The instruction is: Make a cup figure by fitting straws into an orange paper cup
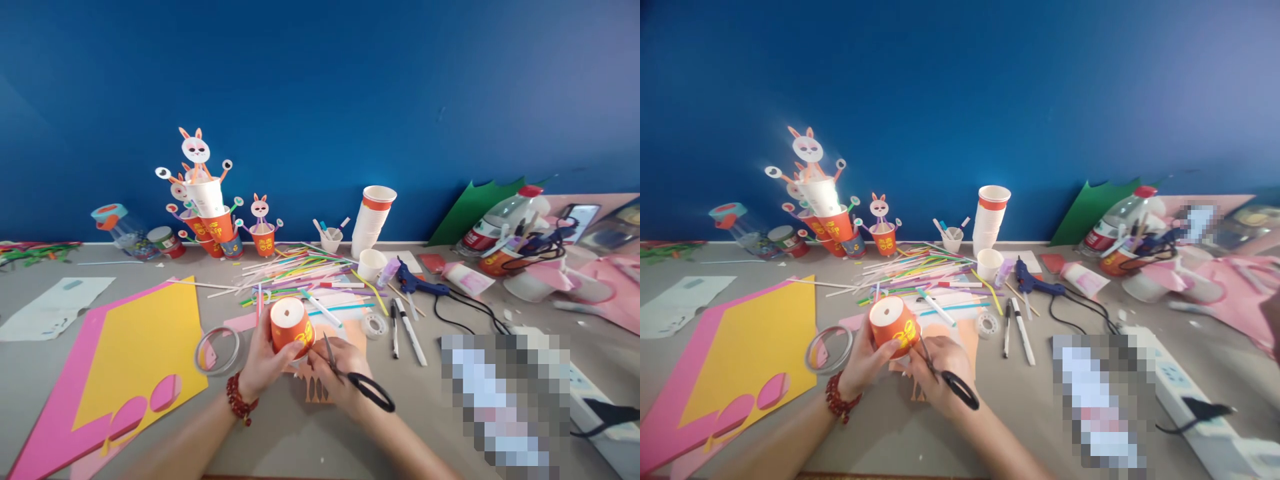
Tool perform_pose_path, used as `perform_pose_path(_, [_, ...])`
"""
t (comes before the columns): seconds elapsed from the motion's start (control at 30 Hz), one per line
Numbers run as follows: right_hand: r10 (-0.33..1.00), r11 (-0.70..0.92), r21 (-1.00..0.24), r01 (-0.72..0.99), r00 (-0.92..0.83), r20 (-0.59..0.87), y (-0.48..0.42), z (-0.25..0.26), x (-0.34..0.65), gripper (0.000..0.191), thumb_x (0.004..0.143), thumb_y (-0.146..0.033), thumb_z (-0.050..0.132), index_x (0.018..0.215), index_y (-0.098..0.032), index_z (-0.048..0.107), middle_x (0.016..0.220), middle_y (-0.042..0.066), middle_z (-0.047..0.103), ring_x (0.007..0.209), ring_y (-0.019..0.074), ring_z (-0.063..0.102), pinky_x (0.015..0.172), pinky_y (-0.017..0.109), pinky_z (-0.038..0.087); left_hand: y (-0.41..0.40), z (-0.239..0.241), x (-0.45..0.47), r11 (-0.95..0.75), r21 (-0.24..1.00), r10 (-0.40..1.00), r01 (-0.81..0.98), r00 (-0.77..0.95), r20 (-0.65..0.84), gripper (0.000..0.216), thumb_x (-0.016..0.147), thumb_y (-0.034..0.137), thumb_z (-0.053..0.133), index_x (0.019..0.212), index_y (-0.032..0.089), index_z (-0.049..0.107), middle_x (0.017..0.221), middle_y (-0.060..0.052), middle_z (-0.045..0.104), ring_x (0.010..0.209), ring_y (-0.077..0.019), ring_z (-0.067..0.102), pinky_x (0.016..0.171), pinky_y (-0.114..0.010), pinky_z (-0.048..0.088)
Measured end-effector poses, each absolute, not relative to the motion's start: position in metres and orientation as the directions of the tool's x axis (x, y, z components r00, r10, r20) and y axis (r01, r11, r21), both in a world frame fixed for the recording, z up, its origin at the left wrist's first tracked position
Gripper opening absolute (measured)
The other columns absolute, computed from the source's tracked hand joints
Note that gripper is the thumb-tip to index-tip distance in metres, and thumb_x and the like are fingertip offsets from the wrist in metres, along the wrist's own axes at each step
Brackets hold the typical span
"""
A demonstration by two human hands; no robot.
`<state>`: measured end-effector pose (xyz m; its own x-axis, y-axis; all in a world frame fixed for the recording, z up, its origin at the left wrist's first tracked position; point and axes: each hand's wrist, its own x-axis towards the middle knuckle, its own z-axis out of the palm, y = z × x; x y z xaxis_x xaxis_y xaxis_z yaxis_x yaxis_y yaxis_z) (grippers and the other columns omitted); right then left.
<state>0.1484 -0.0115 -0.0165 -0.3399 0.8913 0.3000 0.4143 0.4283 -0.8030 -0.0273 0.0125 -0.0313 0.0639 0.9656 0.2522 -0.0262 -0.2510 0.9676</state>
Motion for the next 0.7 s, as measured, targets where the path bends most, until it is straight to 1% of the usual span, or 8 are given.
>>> perform_pose_path(0.07, [0.825, 0.564, -0.676, 0.474, -0.36, 0.436, -0.009, -0.015, 0.152, 0.031, 0.095, -0.024, 0.042, 0.067, -0.018, 0.055, 0.063, 0.002, 0.058, 0.06, 0.0149, 0.053, 0.061, 0.027, 0.039, 0.013, -0.03, -0.027, -0.176, 0.977, 0.978, -0.123, 0.088, 0.187, 0.062, 0.074, 0.033, 0.074, 0.128, 0.02, 0.046, 0.114, -0.011, 0.063, 0.102, -0.0271, 0.063, 0.089, -0.042, 0.052])
perform_pose_path(0.13, [0.762, 0.647, -0.587, 0.487, -0.392, 0.515, -0.007, -0.014, 0.154, 0.029, 0.095, -0.021, 0.043, 0.069, -0.018, 0.055, 0.063, 0.003, 0.059, 0.059, 0.015, 0.053, 0.061, 0.027, 0.039, 0.013, -0.026, -0.027, -0.126, 0.973, 0.976, -0.195, 0.151, 0.157, 0.064, 0.07, 0.034, 0.077, 0.125, 0.02, 0.047, 0.11, -0.011, 0.064, 0.096, -0.0263, 0.065, 0.086, -0.042, 0.053])
perform_pose_path(0.2, [0.716, 0.697, -0.536, 0.476, -0.421, 0.557, -0.006, -0.014, 0.154, 0.026, 0.094, -0.019, 0.044, 0.071, -0.018, 0.056, 0.065, 0.004, 0.061, 0.062, 0.016, 0.055, 0.063, 0.028, 0.041, 0.014, -0.02, -0.03, -0.097, 0.971, 0.964, -0.218, 0.221, 0.146, 0.061, 0.067, 0.036, 0.08, 0.119, 0.019, 0.052, 0.103, -0.01, 0.066, 0.089, -0.0252, 0.066, 0.082, -0.041, 0.054])
perform_pose_path(0.27, [0.696, 0.717, -0.52, 0.465, -0.428, 0.577, -0.006, -0.015, 0.153, 0.025, 0.093, -0.018, 0.044, 0.071, -0.018, 0.056, 0.064, 0.004, 0.06, 0.062, 0.0166, 0.056, 0.064, 0.029, 0.042, 0.015, -0.014, -0.032, -0.082, 0.974, 0.954, -0.212, 0.266, 0.138, 0.053, 0.068, 0.036, 0.079, 0.112, 0.017, 0.056, 0.098, -0.009, 0.067, 0.083, -0.0239, 0.066, 0.078, -0.039, 0.055])
perform_pose_path(0.33, [0.704, 0.71, -0.552, 0.438, -0.413, 0.578, -0.008, -0.014, 0.152, 0.027, 0.093, -0.018, 0.044, 0.069, -0.019, 0.055, 0.061, 0.003, 0.059, 0.06, 0.0164, 0.055, 0.063, 0.029, 0.042, 0.015, -0.01, -0.032, -0.104, 0.972, 0.94, -0.212, 0.297, 0.165, 0.047, 0.07, 0.035, 0.077, 0.109, 0.017, 0.058, 0.099, -0.01, 0.067, 0.079, -0.0229, 0.066, 0.078, -0.039, 0.054])
perform_pose_path(0.43, [0.776, 0.629, -0.676, 0.384, -0.353, 0.522, -0.012, -0.013, 0.15, 0.03, 0.095, -0.021, 0.043, 0.067, -0.019, 0.055, 0.062, 0.003, 0.06, 0.061, 0.0158, 0.056, 0.062, 0.028, 0.042, 0.015, -0.01, -0.031, -0.209, 0.947, 0.906, -0.245, 0.315, 0.282, 0.044, 0.071, 0.032, 0.077, 0.108, 0.018, 0.058, 0.106, -0.011, 0.066, 0.085, -0.0243, 0.066, 0.084, -0.041, 0.052])
perform_pose_path(0.57, [0.894, 0.423, -0.855, 0.301, -0.293, 0.339, -0.017, -0.015, 0.149, 0.037, 0.097, -0.027, 0.041, 0.064, -0.019, 0.056, 0.063, 0.002, 0.06, 0.063, 0.0145, 0.056, 0.062, 0.026, 0.043, 0.014, -0.013, -0.028, -0.376, 0.889, 0.864, -0.259, 0.248, 0.438, 0.05, 0.07, 0.026, 0.078, 0.113, 0.022, 0.054, 0.108, -0.009, 0.064, 0.101, -0.0274, 0.061, 0.091, -0.043, 0.049])
perform_pose_path(0.7, [0.956, 0.13, -0.985, 0.112, -0.278, 0.095, -0.02, -0.016, 0.147, 0.041, 0.097, -0.038, 0.043, 0.065, -0.018, 0.059, 0.062, 0.001, 0.059, 0.058, 0.0131, 0.056, 0.056, 0.024, 0.044, 0.014, -0.013, -0.027, -0.448, 0.864, 0.837, -0.229, 0.233, 0.496, 0.05, 0.071, 0.026, 0.077, 0.113, 0.023, 0.052, 0.105, -0.008, 0.064, 0.101, -0.028, 0.061, 0.092, -0.047, 0.049])
